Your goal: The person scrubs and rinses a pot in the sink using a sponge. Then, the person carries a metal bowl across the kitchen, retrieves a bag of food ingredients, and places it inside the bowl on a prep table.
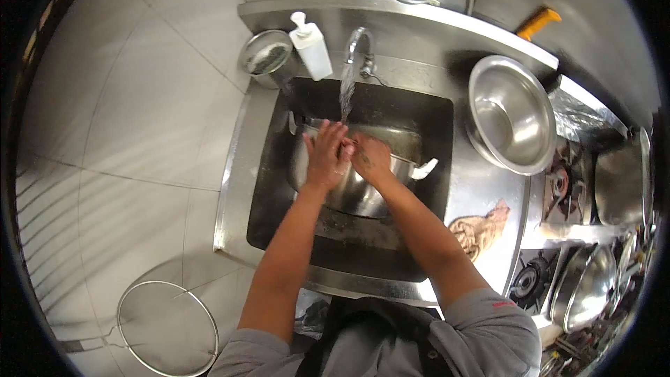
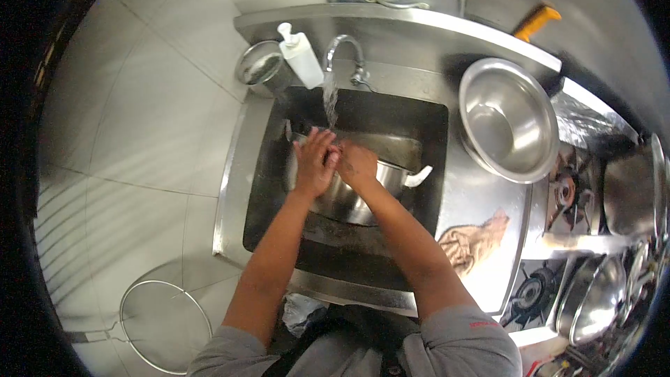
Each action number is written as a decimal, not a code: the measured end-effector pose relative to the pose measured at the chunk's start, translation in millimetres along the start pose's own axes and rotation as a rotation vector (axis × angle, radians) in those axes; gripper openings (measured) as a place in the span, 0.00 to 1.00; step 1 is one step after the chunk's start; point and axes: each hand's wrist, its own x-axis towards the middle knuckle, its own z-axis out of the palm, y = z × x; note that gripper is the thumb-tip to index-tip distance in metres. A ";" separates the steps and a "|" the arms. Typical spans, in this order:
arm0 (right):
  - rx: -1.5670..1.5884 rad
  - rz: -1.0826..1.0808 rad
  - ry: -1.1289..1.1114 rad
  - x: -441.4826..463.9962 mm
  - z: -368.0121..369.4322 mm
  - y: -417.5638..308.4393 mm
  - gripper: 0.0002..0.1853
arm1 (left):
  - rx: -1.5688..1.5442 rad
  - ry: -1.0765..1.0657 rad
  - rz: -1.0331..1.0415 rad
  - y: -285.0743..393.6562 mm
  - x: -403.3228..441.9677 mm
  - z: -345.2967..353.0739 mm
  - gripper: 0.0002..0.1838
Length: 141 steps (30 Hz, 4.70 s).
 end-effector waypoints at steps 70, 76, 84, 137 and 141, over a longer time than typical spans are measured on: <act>0.216 -0.383 0.275 -19.4 21.8 48.9 0.37 | -0.109 0.437 -0.324 -35.2 -26.4 -5.2 0.08; 0.471 -0.310 0.168 -1.8 20.2 50.9 0.24 | -0.190 0.598 -0.674 -8.8 -57.8 -9.2 0.11; 1.595 0.355 -0.290 107.5 -0.3 -4.8 0.14 | -0.064 0.617 -0.789 -20.3 -41.7 -19.1 0.14; -0.165 -0.295 0.105 -55.7 6.0 53.8 0.28 | -1.926 0.262 -0.903 54.4 -37.6 10.6 0.21; -0.129 -0.384 0.090 -75.2 5.1 42.6 0.29 | -1.569 0.198 -1.342 3.0 31.2 1.5 0.22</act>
